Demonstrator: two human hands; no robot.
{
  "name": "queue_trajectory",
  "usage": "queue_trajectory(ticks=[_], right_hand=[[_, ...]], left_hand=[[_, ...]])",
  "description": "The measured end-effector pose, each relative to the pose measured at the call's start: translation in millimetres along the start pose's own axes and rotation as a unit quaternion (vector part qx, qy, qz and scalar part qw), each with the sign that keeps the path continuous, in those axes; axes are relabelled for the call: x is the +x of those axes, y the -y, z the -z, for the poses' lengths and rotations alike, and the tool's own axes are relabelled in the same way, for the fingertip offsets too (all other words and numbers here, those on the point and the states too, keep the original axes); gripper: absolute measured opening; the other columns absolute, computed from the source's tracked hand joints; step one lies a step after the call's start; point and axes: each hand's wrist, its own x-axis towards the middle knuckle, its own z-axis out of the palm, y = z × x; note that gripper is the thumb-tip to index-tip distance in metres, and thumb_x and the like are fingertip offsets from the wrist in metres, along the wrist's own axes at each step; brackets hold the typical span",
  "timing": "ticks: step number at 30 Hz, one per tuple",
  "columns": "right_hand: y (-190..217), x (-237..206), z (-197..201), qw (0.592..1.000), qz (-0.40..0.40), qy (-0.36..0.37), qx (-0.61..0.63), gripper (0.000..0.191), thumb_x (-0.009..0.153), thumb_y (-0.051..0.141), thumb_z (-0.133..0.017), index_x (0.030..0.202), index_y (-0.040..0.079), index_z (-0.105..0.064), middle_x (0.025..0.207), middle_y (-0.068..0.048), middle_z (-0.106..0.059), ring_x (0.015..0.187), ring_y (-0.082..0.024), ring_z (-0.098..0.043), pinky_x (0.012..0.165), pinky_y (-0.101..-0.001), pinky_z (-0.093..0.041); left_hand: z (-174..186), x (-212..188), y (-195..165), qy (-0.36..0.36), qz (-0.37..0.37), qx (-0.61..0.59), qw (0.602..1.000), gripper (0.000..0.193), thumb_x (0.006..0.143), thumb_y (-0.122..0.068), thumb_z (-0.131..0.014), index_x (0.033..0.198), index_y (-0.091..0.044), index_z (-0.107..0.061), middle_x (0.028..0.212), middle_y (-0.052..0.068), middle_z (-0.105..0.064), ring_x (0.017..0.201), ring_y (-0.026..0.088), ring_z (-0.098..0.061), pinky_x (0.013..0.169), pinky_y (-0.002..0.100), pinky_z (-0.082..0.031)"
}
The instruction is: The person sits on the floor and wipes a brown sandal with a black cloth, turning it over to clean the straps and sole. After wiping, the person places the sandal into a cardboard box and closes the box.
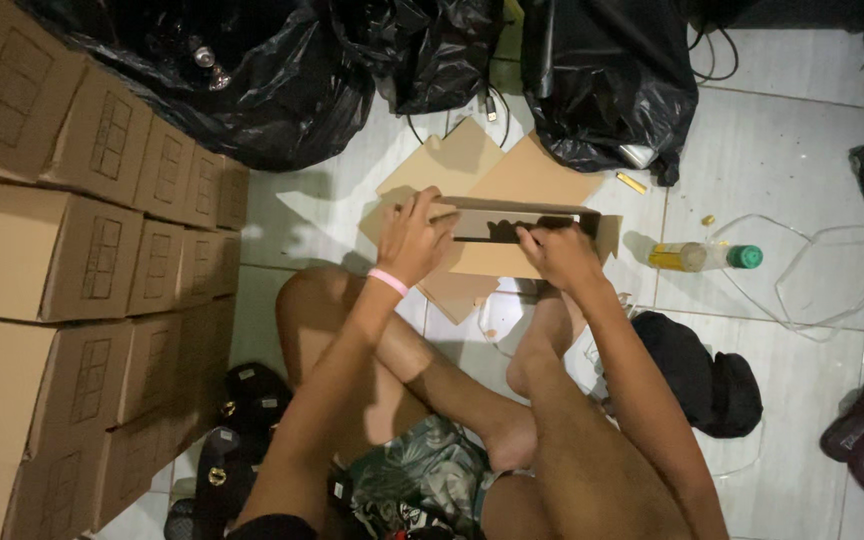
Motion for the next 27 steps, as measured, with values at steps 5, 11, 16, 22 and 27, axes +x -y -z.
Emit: queue_trajectory(ticks=[5, 11, 16, 22, 27], right_hand=[[-2, -34, 6, 0.958, 0.172, -0.226, -0.031, 0.011, 0.089, 0.014, -0.073, 0.094, 0.004, -0.074, 0.095, -0.016, -0.072, 0.094, -0.037, -0.067, 0.085, -0.0465, -0.054], [-27, -70, -4, 0.909, -0.103, -0.364, 0.174, 0.023, 0.1, 0.011, -0.071, 0.121, 0.007, -0.061, 0.119, -0.006, -0.064, 0.109, -0.026, -0.063, 0.1, -0.0392, -0.052], [-26, -71, 13, 0.971, 0.103, -0.187, -0.103, 0.03, 0.093, 0.02, -0.076, 0.122, 0.011, -0.074, 0.129, -0.005, -0.072, 0.124, -0.024, -0.066, 0.109, -0.0398, -0.047], [-31, -50, 32, 0.983, 0.089, -0.097, -0.129, 0.028, 0.085, 0.029, -0.082, 0.106, 0.013, -0.076, 0.114, -0.006, -0.071, 0.112, -0.026, -0.062, 0.099, -0.0454, -0.046], [-43, -35, 22, 0.985, -0.057, -0.154, 0.057, 0.034, 0.095, 0.031, -0.081, 0.122, 0.016, -0.066, 0.119, -0.011, -0.067, 0.118, -0.028, -0.063, 0.103, -0.0394, -0.053]], left_hand=[[-12, -3, 1, -0.095, -0.044, -0.09, 0.99, 0.035, 0.089, -0.014, -0.072, 0.125, -0.017, -0.072, 0.15, 0.011, -0.051, 0.124, 0.032, -0.06, 0.101, 0.046, -0.051], [-17, -11, 2, -0.144, -0.019, -0.129, 0.981, 0.044, 0.093, -0.021, -0.078, 0.129, -0.006, -0.057, 0.156, 0.014, -0.047, 0.123, 0.038, -0.062, 0.094, 0.047, -0.055], [-13, -7, -2, -0.155, -0.064, -0.108, 0.98, 0.049, 0.088, -0.01, -0.077, 0.136, -0.01, -0.067, 0.152, 0.011, -0.053, 0.133, 0.04, -0.057, 0.097, 0.044, -0.056], [-9, 1, 1, -0.171, -0.105, -0.074, 0.977, 0.018, 0.08, -0.027, -0.086, 0.09, -0.017, -0.074, 0.123, -0.001, -0.068, 0.135, 0.033, -0.055, 0.102, 0.053, -0.05], [-12, 13, -11, -0.133, -0.041, -0.132, 0.982, 0.025, 0.08, -0.027, -0.084, 0.086, -0.011, -0.066, 0.123, 0.007, -0.066, 0.115, 0.035, -0.057, 0.089, 0.05, -0.052]])
